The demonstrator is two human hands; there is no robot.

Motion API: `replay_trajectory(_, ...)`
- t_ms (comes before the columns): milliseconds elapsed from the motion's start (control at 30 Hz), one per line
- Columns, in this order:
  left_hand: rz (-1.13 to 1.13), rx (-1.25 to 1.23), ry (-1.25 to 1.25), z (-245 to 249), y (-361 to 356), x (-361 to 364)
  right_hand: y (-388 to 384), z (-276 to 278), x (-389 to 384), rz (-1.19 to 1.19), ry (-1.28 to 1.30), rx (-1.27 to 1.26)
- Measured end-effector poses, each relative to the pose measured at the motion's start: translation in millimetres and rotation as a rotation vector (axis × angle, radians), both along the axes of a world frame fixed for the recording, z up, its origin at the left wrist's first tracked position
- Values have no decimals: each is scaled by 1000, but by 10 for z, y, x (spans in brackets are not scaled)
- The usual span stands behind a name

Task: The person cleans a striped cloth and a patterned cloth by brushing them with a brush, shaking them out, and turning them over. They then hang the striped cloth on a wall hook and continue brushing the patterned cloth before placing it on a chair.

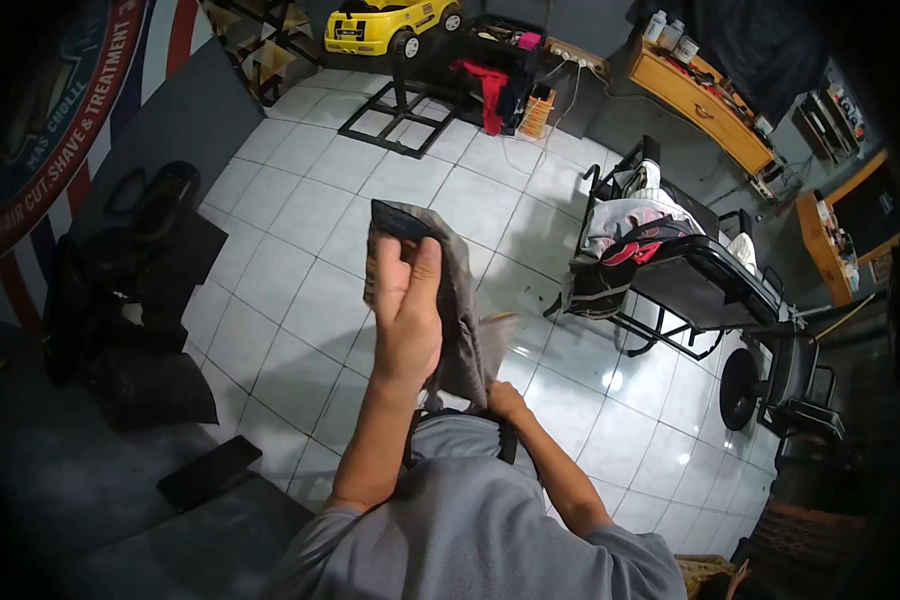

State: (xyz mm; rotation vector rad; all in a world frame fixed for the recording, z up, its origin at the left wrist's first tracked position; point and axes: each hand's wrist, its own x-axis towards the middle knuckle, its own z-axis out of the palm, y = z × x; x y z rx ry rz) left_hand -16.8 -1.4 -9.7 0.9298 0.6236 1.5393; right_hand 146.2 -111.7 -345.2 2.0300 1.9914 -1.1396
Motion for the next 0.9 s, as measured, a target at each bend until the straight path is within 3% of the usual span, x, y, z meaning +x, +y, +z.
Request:
replay_trajectory(100,-45,-48,-4,-23,-1,-2,-141,235,82,-145,-85,-158)
replay_trajectory(200,-46,-90,-48,-20,-61,2,-121,288,121,-167,-70,-76)
replay_trajectory(300,-85,-109,-102,-32,-72,-102,11,200,186,-299,106,33)
replay_trajectory(333,-39,-117,-79,-60,-70,-127,91,780,125,-402,241,45)
replay_trajectory(367,6,-125,-56,-108,-61,-146,136,827,137,-421,300,174)
replay_trajectory(433,54,-127,-31,-129,-57,-138,224,1599,30,-595,729,156)
replay_trajectory(533,23,-152,-46,-135,-60,-76,242,2391,-121,-641,1409,-14)
replay_trajectory(667,137,-139,-80,67,-19,5,271,2220,-292,-425,1480,-173)
replay_trajectory(800,118,27,26,-26,139,-129,291,1179,-110,-116,561,-138)
replay_trajectory(900,167,83,64,22,203,-126,97,-67,199,51,124,-153)
